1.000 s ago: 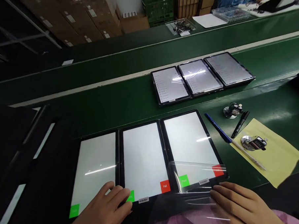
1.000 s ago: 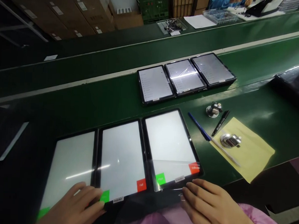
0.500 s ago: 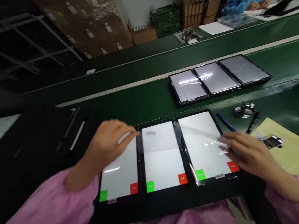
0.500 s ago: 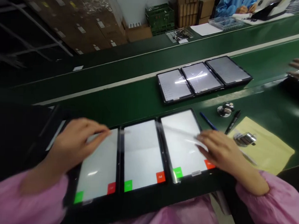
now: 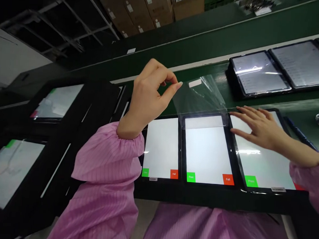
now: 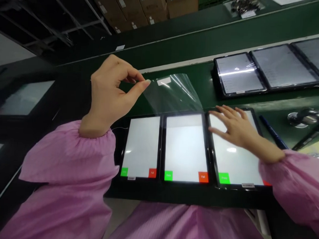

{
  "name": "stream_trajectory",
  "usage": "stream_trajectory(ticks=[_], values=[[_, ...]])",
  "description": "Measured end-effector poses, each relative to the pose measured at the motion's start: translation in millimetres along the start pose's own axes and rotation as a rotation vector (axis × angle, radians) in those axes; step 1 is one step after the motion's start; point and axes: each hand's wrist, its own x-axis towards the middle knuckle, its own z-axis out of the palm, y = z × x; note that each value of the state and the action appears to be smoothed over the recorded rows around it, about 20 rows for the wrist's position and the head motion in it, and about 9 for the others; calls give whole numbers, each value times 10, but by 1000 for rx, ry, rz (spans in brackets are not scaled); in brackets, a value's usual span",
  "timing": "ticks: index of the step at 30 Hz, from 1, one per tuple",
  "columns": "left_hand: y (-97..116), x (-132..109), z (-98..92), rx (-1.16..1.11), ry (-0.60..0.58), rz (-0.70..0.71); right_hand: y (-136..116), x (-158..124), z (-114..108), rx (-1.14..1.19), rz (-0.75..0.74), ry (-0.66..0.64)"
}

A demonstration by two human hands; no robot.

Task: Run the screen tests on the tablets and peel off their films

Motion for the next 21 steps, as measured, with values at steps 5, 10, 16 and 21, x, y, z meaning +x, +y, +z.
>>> stream_trajectory(ticks=[5, 10, 16, 21], values=[[166, -185, -153, -28, 17, 12, 129, 323, -205, 143, 193, -154], [198, -585, -440, -338, -216, -5, -73, 469, -547, 570, 480, -129], [273, -1172, -275, -577, -641, 204, -397, 507, -363, 886, 416, -513], [580, -1650, 132, -323, -636, 428, -953, 473, -180, 312, 54, -152]])
